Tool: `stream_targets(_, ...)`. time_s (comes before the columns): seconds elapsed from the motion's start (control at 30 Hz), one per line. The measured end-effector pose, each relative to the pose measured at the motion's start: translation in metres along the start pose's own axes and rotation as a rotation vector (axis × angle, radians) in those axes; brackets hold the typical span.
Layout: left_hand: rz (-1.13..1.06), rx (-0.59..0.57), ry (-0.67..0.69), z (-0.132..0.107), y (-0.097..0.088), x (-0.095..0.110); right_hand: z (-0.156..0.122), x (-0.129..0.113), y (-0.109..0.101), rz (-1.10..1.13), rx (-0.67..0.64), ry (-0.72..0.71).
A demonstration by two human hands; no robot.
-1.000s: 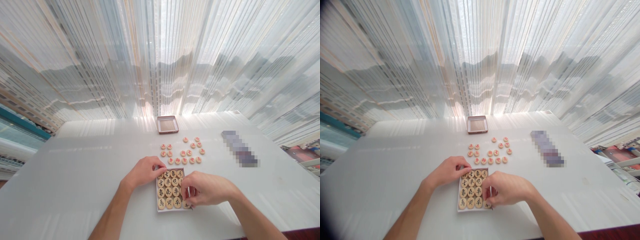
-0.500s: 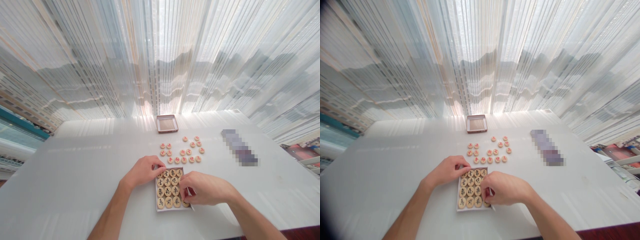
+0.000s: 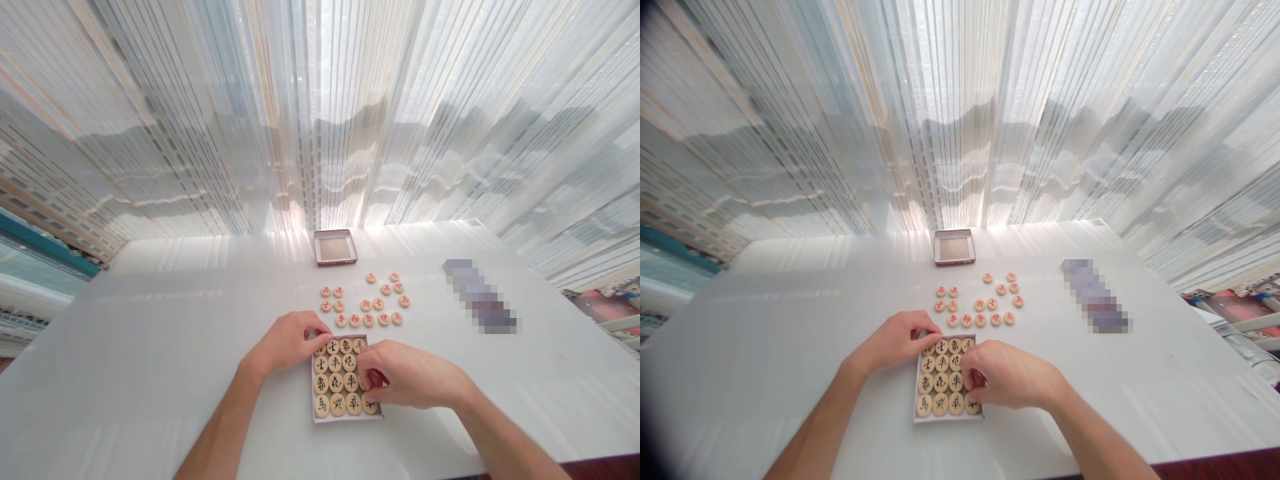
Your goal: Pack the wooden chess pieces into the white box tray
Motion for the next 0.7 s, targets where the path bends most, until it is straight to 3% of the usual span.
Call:
stream_targets(0.33,0.000,0.006,0.018,0.001,0.001,0.000,-0.001,0.002,-0.012,0.046,0.047,-0.037)
stream_targets(0.53,0.000,0.014,0.023,0.000,0.000,0.001,-0.002,0.005,-0.046,0.043,0.395,-0.065)
stream_targets(0.7,0.000,0.010,0.017,-0.001,-0.001,0.002,-0.010,0.033,-0.075,0.088,0.781,0.007)
Point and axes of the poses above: each hand's wrist, its own z-axis towards the middle knuckle, its own y-axis out of the palm, x = y × z, the point moved 6 cm from there along z, towards the middle knuckle, and after that the axes turned 6 degrees about y, right-handed, at the moved point
